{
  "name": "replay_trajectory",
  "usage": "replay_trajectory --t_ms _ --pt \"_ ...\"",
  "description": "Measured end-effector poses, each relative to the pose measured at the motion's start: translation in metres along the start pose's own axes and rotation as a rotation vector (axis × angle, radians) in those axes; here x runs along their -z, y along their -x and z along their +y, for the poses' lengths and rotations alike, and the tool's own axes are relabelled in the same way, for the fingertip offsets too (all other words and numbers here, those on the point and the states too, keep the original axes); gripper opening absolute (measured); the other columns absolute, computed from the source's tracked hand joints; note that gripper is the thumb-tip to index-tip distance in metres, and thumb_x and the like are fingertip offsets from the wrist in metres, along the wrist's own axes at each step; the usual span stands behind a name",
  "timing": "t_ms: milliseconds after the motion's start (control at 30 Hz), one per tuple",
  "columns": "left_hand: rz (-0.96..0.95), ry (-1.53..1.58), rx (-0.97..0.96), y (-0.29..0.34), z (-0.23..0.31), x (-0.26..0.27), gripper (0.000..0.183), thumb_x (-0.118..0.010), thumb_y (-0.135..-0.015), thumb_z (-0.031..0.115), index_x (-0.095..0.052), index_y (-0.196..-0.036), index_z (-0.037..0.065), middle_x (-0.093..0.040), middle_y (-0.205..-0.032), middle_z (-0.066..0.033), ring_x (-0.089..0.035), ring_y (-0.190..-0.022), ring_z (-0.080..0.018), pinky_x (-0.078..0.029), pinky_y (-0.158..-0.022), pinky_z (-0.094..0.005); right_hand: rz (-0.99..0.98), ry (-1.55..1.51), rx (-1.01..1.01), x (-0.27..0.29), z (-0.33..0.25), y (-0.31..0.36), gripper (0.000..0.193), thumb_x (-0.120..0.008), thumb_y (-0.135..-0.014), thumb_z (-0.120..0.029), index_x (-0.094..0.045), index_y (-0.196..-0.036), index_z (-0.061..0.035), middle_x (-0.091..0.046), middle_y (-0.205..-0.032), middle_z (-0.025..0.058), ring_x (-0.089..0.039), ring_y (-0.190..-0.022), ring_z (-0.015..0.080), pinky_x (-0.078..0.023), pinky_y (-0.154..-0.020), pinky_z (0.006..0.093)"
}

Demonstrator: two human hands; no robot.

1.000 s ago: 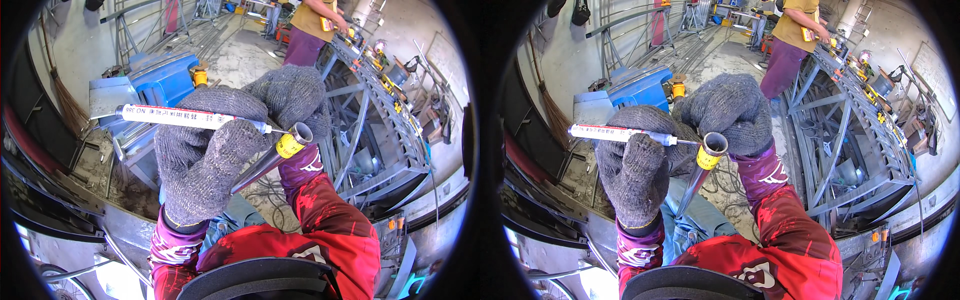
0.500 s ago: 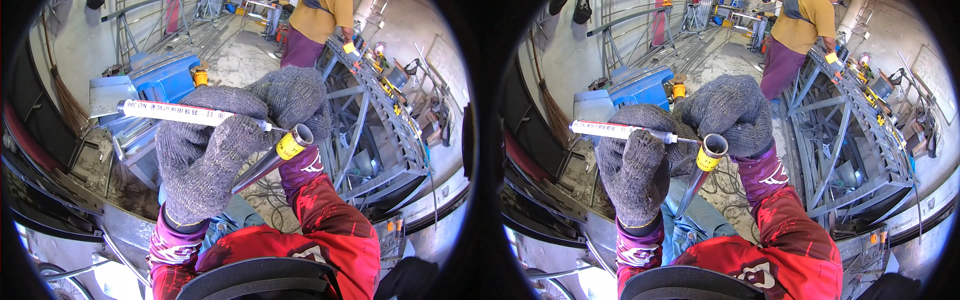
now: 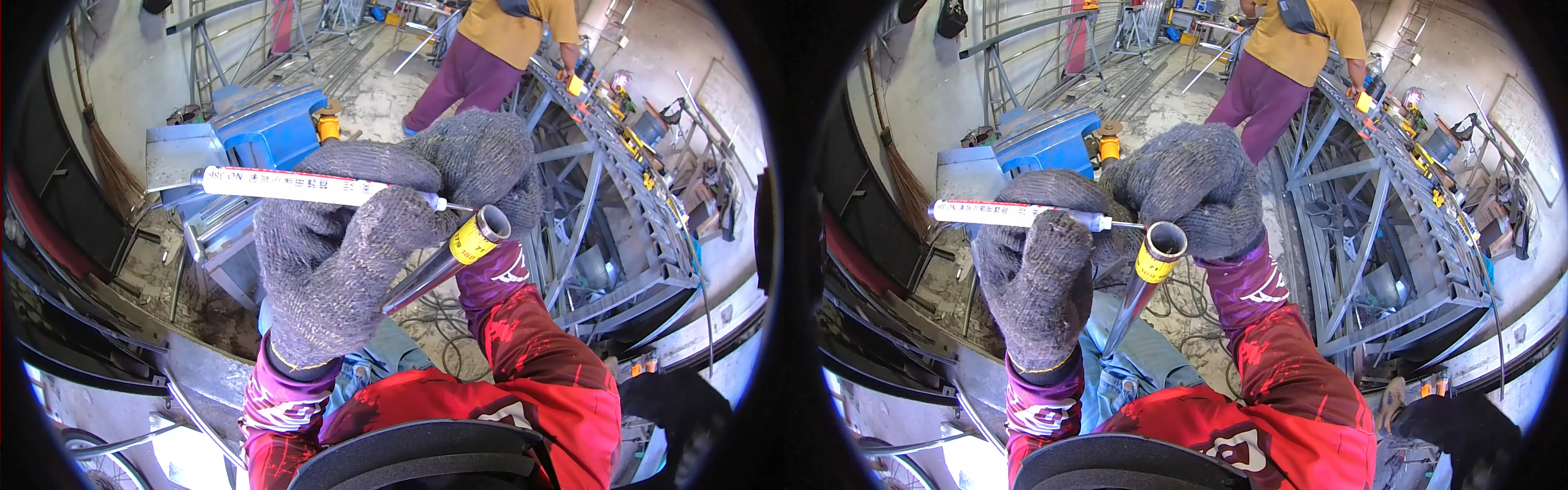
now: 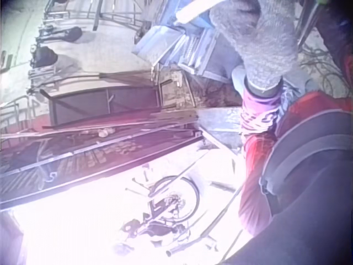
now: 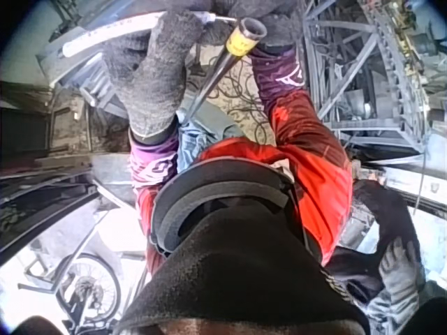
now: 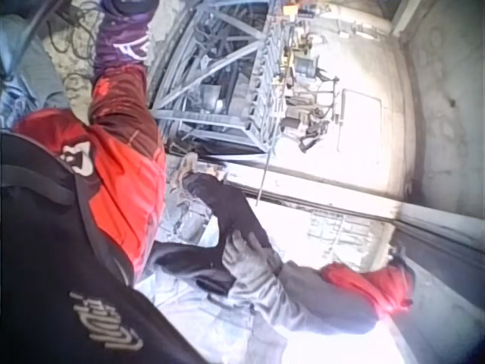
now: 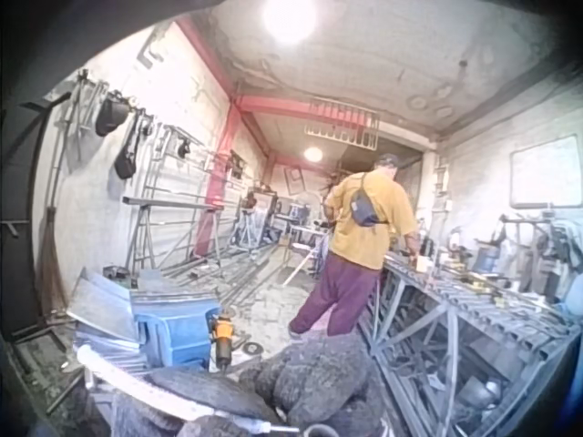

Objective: The person measures a metal pipe using a measuring tape and marks around the pipe with a marker.

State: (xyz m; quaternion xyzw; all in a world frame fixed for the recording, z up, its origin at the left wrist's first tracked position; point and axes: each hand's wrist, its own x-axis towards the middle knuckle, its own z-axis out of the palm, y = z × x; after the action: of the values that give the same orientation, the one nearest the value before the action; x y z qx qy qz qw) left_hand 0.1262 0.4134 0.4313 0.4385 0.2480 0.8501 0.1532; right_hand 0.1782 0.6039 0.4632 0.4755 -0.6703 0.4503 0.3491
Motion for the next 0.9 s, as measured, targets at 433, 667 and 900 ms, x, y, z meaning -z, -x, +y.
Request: replay_trajectory --t_ms 433,667,900 --pt "0.328 -0.445 -0.278 0.017 -0.005 0.054 0.034 -0.057 -0.097 0.021 -0.054 -0.120 -0.004 -0.062 -0.086 -0.0145 -0.063 -0.080 -0.0237 -0.052 -0.076 -0.0380 0.268 0.222 -0.415 -0.036 -0.002 -0.018 0.013 -0.075 -0.073 -0.008 -0.070 -0.083 -0.0018 -0.070 -0.077 0.0096 -0.067 -0.069 0.0183 -0.054 -0.066 0.0314" --pt "0.478 -0.604 -0.178 0.055 -0.013 0.112 0.025 -0.062 -0.095 0.012 -0.059 -0.115 -0.002 -0.066 -0.097 -0.0111 -0.064 -0.086 -0.0177 -0.051 -0.080 -0.0312 -0.027 0.687 -0.483 -0.086 0.030 -0.018 0.010 -0.070 -0.073 -0.013 -0.064 -0.074 -0.0054 -0.057 -0.065 0.0115 -0.060 -0.060 0.0294 -0.045 -0.055 0.0382" --pt "0.670 -0.976 0.012 0.121 0.024 0.146 0.030 -0.058 -0.098 0.022 -0.057 -0.115 -0.003 -0.070 -0.085 -0.0147 -0.067 -0.076 -0.0196 -0.050 -0.070 -0.0279 -0.094 0.596 -0.315 -0.163 0.039 0.055 0.024 -0.075 -0.069 -0.024 -0.065 -0.086 -0.0111 -0.061 -0.083 0.0089 -0.061 -0.075 0.0297 -0.048 -0.066 0.0446"
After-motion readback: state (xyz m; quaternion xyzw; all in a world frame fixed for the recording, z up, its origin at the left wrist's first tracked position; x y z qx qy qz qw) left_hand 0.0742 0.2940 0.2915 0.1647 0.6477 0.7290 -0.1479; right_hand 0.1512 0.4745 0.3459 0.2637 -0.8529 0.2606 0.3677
